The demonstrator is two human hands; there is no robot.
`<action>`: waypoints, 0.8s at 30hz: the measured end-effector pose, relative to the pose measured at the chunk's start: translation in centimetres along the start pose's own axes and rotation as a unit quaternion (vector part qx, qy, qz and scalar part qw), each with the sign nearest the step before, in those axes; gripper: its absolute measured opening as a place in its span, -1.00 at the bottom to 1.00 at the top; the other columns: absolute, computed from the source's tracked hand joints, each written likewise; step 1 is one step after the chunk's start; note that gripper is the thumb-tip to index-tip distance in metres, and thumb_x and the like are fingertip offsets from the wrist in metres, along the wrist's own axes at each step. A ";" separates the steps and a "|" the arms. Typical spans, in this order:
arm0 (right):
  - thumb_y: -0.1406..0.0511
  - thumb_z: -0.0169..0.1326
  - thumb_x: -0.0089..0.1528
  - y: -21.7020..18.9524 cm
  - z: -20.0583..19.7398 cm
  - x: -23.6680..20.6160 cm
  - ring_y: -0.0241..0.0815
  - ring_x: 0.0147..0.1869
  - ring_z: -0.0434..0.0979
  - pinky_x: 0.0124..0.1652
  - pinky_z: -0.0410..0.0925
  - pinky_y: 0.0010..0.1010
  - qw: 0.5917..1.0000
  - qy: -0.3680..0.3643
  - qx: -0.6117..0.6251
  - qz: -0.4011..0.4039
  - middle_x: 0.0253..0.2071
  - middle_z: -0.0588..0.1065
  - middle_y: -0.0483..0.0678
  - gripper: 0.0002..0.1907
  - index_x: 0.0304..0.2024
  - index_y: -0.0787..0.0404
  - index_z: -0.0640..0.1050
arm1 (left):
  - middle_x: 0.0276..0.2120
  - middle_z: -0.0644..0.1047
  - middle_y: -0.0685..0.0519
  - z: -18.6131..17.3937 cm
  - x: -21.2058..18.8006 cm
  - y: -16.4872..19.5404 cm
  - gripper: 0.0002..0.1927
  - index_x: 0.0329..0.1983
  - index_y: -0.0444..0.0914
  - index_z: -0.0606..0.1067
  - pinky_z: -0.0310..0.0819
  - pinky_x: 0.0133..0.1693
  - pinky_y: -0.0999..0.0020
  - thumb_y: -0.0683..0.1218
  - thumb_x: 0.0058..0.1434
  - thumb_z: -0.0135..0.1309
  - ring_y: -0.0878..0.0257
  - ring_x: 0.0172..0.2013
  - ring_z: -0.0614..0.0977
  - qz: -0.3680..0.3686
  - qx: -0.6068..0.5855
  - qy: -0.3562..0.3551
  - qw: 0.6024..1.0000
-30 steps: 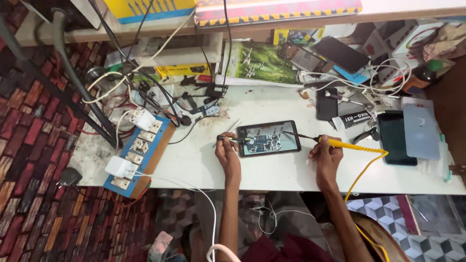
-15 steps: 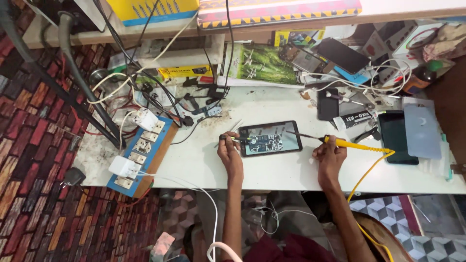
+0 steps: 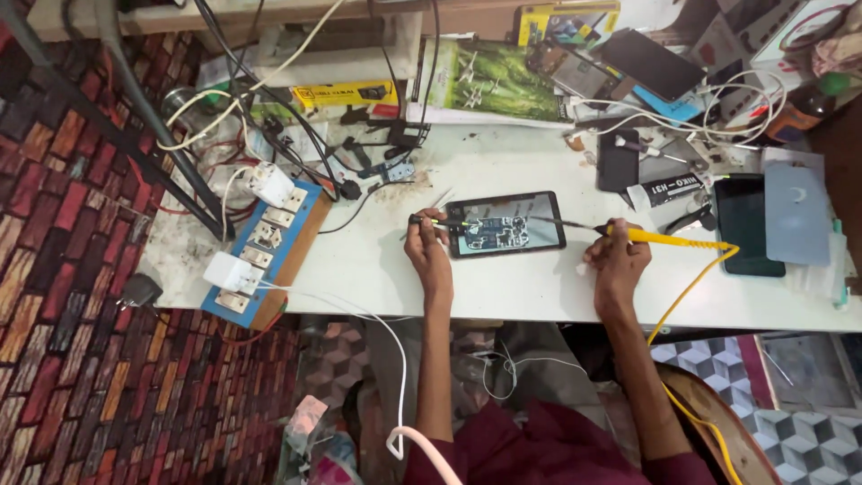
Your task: The person uses a soldering iron and tweezers to work on a small electronic circuit board placed on a white table. They repeatedly apply heat and adjust components on the board while seated at a cluttered electronics workbench.
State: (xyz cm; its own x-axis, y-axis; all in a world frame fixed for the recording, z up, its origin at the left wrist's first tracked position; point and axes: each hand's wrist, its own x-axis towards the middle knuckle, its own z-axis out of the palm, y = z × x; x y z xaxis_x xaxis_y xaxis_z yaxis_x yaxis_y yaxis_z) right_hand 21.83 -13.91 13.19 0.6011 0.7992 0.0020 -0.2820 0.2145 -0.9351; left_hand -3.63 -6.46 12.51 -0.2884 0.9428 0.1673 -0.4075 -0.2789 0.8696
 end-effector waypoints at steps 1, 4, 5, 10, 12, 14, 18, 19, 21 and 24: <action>0.15 -0.02 0.44 -0.2 0.3 -0.1 -0.29 -0.54 0.38 -0.49 0.27 -0.46 0.999 -0.004 -0.039 0.008 -0.55 0.36 -0.11 -0.73 -0.13 0.24 0.45 | -0.22 0.56 0.07 0.1 0.1 0.1 -0.77 -0.12 -0.32 0.48 0.24 -0.38 0.50 -0.10 0.51 -0.15 0.42 -0.46 0.35 0.000 0.001 -0.001 1.000; 0.19 -0.01 0.49 -0.5 0.8 -0.7 -0.32 -0.50 0.36 -0.43 0.30 -0.46 0.995 -0.074 -0.048 -0.053 -0.53 0.37 -0.11 -0.74 -0.13 0.28 0.43 | -0.19 0.56 0.04 0.5 -0.1 0.2 -0.77 -0.10 -0.33 0.46 0.26 -0.38 0.50 -0.10 0.51 -0.16 0.41 -0.45 0.37 0.011 0.000 -0.010 1.000; 0.20 -0.01 0.49 -0.6 0.9 -0.7 -0.32 -0.50 0.36 -0.44 0.27 -0.46 0.995 -0.068 -0.057 -0.051 -0.54 0.37 -0.10 -0.74 -0.14 0.28 0.43 | -0.18 0.55 0.04 0.6 -0.1 0.2 -0.77 -0.08 -0.34 0.46 0.28 -0.36 0.50 -0.10 0.52 -0.16 0.41 -0.44 0.38 0.026 -0.003 -0.020 0.999; 0.22 -0.01 0.51 -0.8 0.8 -1.0 -0.32 -0.51 0.33 -0.43 0.24 -0.47 0.993 -0.072 -0.058 -0.077 -0.56 0.35 -0.12 -0.74 -0.20 0.28 0.39 | -0.18 0.54 0.02 0.4 -0.5 0.3 -0.75 -0.09 -0.33 0.44 0.34 -0.32 0.46 -0.07 0.53 -0.19 0.38 -0.41 0.42 0.013 -0.011 -0.020 1.000; 0.23 -0.01 0.51 -0.8 0.7 -1.1 -0.34 -0.50 0.33 -0.40 0.28 -0.47 0.991 -0.085 -0.055 -0.090 -0.55 0.34 -0.14 -0.76 -0.18 0.27 0.39 | -0.20 0.53 0.02 0.1 -0.5 0.3 -0.72 -0.13 -0.32 0.44 0.39 -0.27 0.44 -0.04 0.55 -0.20 0.35 -0.39 0.48 0.010 -0.014 -0.008 1.000; 0.23 -0.02 0.51 -0.8 0.7 -1.3 -0.34 -0.49 0.35 -0.40 0.28 -0.48 0.989 -0.089 -0.069 -0.093 -0.55 0.35 -0.14 -0.76 -0.18 0.26 0.39 | -0.20 0.53 0.01 -0.2 -0.5 0.3 -0.74 -0.11 -0.31 0.43 0.38 -0.25 0.41 -0.03 0.53 -0.17 0.34 -0.36 0.47 -0.020 -0.098 -0.019 0.995; 0.23 -0.03 0.51 -1.0 1.1 -1.2 -0.33 -0.46 0.38 -0.39 0.24 -0.50 0.986 -0.092 -0.094 -0.104 -0.54 0.39 -0.11 -0.76 -0.18 0.27 0.38 | -0.22 0.51 0.02 -0.2 -0.9 -0.3 -0.72 -0.06 -0.28 0.43 0.38 -0.24 0.42 0.03 0.54 -0.15 0.34 -0.35 0.45 -0.080 -0.111 -0.087 0.987; 0.23 -0.02 0.51 -1.0 1.2 -1.1 -0.33 -0.45 0.38 -0.38 0.25 -0.50 0.985 -0.095 -0.095 -0.107 -0.54 0.39 -0.11 -0.76 -0.18 0.27 0.38 | -0.23 0.52 0.02 0.1 -0.9 -0.5 -0.70 -0.08 -0.29 0.43 0.40 -0.26 0.42 0.04 0.54 -0.16 0.34 -0.35 0.47 -0.061 -0.074 -0.111 0.989; 0.23 -0.04 0.51 -1.2 1.2 -1.2 -0.32 -0.46 0.38 -0.38 0.25 -0.50 0.985 -0.094 -0.107 -0.102 -0.53 0.39 -0.10 -0.76 -0.17 0.27 0.39 | -0.24 0.55 0.02 0.7 -1.2 -0.9 -0.65 -0.11 -0.30 0.45 0.44 -0.28 0.41 0.06 0.54 -0.17 0.34 -0.36 0.50 -0.024 0.003 -0.155 0.988; 0.21 -0.05 0.52 -1.1 1.4 -1.1 -0.31 -0.45 0.37 -0.38 0.26 -0.48 0.987 -0.081 -0.101 -0.093 -0.51 0.37 -0.10 -0.75 -0.14 0.27 0.40 | -0.20 0.53 0.03 1.3 -1.0 -1.1 -0.64 -0.08 -0.30 0.43 0.42 -0.25 0.43 0.08 0.56 -0.19 0.36 -0.30 0.48 0.031 0.000 -0.173 0.984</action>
State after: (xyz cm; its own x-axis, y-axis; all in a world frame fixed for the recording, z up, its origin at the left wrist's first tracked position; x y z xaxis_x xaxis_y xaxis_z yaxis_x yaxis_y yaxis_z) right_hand 20.41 -14.28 14.68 0.4961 0.8392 0.2226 -0.0133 0.2637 -0.9645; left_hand -1.75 -6.87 12.02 -0.0010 0.9295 0.3689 -0.3982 -0.3388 0.8524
